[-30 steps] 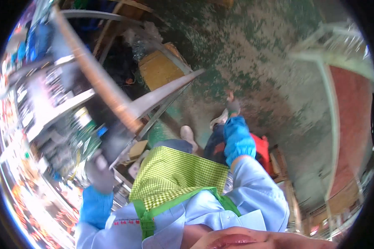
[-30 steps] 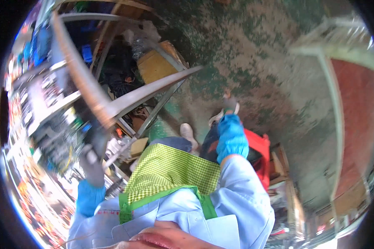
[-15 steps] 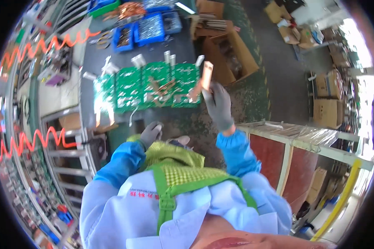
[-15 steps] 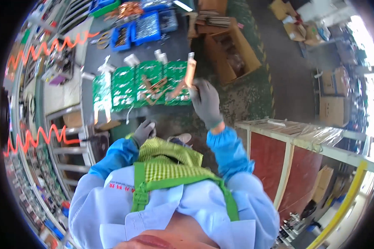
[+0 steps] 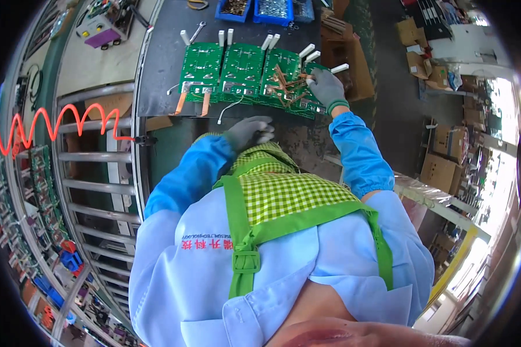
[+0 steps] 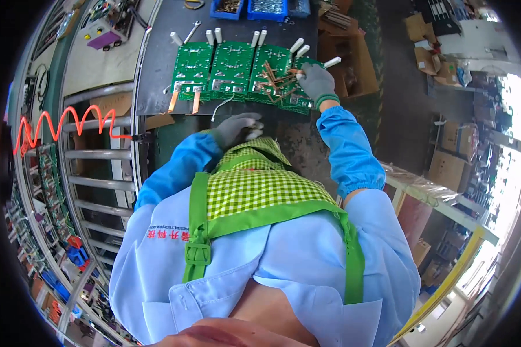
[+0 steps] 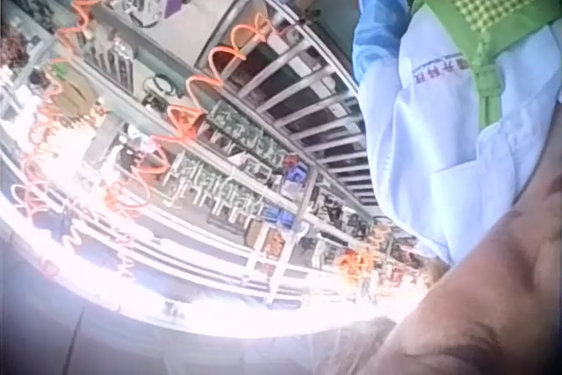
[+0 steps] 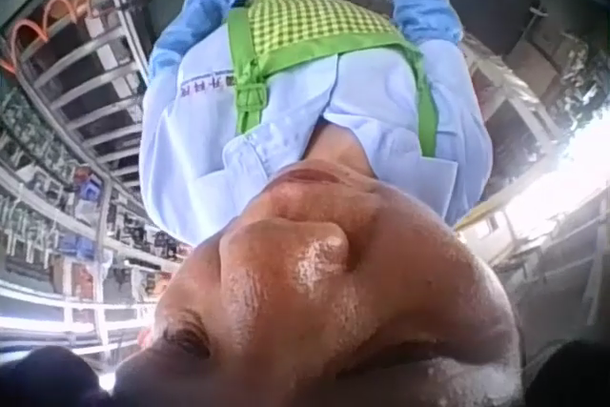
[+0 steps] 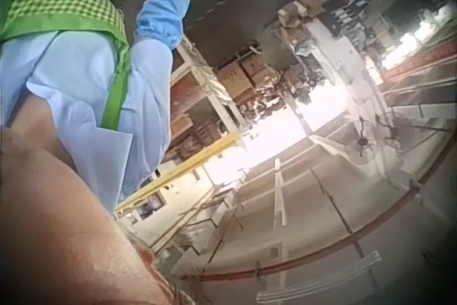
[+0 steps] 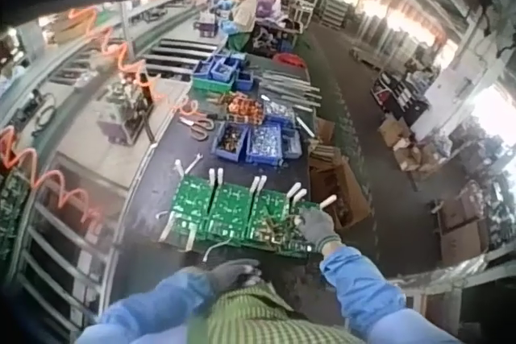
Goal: Manually assemble components and secure them with fasteners on printed circuit boards.
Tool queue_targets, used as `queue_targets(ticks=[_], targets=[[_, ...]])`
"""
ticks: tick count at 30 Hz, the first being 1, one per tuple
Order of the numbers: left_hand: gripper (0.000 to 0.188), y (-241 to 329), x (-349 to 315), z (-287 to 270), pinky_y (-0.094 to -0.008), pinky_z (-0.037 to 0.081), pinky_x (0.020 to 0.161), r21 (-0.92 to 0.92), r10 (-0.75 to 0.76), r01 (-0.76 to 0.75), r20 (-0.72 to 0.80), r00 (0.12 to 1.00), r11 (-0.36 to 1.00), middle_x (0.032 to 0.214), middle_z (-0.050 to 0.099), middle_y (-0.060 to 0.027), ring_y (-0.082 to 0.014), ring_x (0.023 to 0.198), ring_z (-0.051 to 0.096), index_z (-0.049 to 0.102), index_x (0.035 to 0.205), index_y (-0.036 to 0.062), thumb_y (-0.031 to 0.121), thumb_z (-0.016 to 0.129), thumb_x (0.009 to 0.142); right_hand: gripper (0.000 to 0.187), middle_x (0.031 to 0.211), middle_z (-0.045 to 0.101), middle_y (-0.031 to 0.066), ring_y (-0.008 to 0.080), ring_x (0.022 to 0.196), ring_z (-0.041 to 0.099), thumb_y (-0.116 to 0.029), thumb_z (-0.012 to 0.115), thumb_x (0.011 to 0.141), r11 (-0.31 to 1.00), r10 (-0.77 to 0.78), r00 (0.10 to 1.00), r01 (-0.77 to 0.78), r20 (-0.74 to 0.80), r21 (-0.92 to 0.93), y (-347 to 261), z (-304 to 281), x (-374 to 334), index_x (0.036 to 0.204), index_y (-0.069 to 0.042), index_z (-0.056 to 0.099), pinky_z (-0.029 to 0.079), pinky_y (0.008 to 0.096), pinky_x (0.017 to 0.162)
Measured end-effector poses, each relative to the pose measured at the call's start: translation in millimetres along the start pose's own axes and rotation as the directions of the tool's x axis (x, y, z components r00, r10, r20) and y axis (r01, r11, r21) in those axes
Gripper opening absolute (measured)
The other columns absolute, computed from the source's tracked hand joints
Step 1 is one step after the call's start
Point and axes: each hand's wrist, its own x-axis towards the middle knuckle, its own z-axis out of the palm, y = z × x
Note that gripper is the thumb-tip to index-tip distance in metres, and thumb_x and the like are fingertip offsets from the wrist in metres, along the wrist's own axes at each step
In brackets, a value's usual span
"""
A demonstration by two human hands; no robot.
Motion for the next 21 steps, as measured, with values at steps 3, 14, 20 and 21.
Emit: queue_targets(ticks=[3,14,20,21], targets=[[0.034,8.9,24.0,32.2,-0.0308,0.05,0.063,-0.029,0.016,-0.019,-0.102,0.995,0.999,0.095,0.058,-0.0139,-0.0209,0.076,0.06,0.049,0.117,0.0008,0.019,0.053,0.088,0.045,0.119,0.047,0.0077,0.0307,0.104,0.052,-0.037,0.061,0.077,0.989,0.105,0.994,-0.108,-0.036,-0.097,-15.7,-12.5,-7.0,0.115,-0.016,0.052,0.044,0.0423,0.084],[0.025,13.5,67.3,65.1,-0.0204,0.036,0.04,0.096,0.262,-0.244,-0.315,0.912,0.965,0.068,0.057,-0.0027,-0.0089,0.049,0.05,0.057,0.082,0.0058,0.03,0.053,0.089,0.049,0.123,0.047,0.0076,0.0318,0.107,0.049,-0.034,0.061,0.076,0.994,-0.103,0.971,0.096,-0.214,-0.045,27.3,-14.6,-27.1,0.119,-0.013,0.05,0.041,0.0432,0.089],[0.03,16.1,67.7,76.0,-0.0229,0.035,0.04,0.281,0.304,-0.184,-0.482,0.822,0.942,0.059,0.054,-0.0018,-0.0099,0.047,0.049,0.057,0.073,0.0058,0.032,0.059,0.086,0.033,0.107,0.053,0.0048,0.0262,0.101,0.051,-0.028,0.063,0.073,0.814,-0.54,0.793,0.577,-0.281,0.064,4.1,-2.8,-31.0,0.104,-0.015,0.059,0.042,0.0411,0.084],[0.03,13.2,69.8,73.6,-0.0229,0.037,0.042,0.287,0.332,-0.215,-0.468,0.819,0.934,0.063,0.054,-0.0023,-0.0101,0.05,0.05,0.058,0.077,0.0048,0.033,0.058,0.086,0.029,0.101,0.055,0.0033,0.0244,0.1,0.051,-0.028,0.064,0.072,0.789,-0.583,0.778,0.611,-0.236,0.064,0.6,1.2,-29.8,0.098,-0.016,0.06,0.042,0.0403,0.082]])
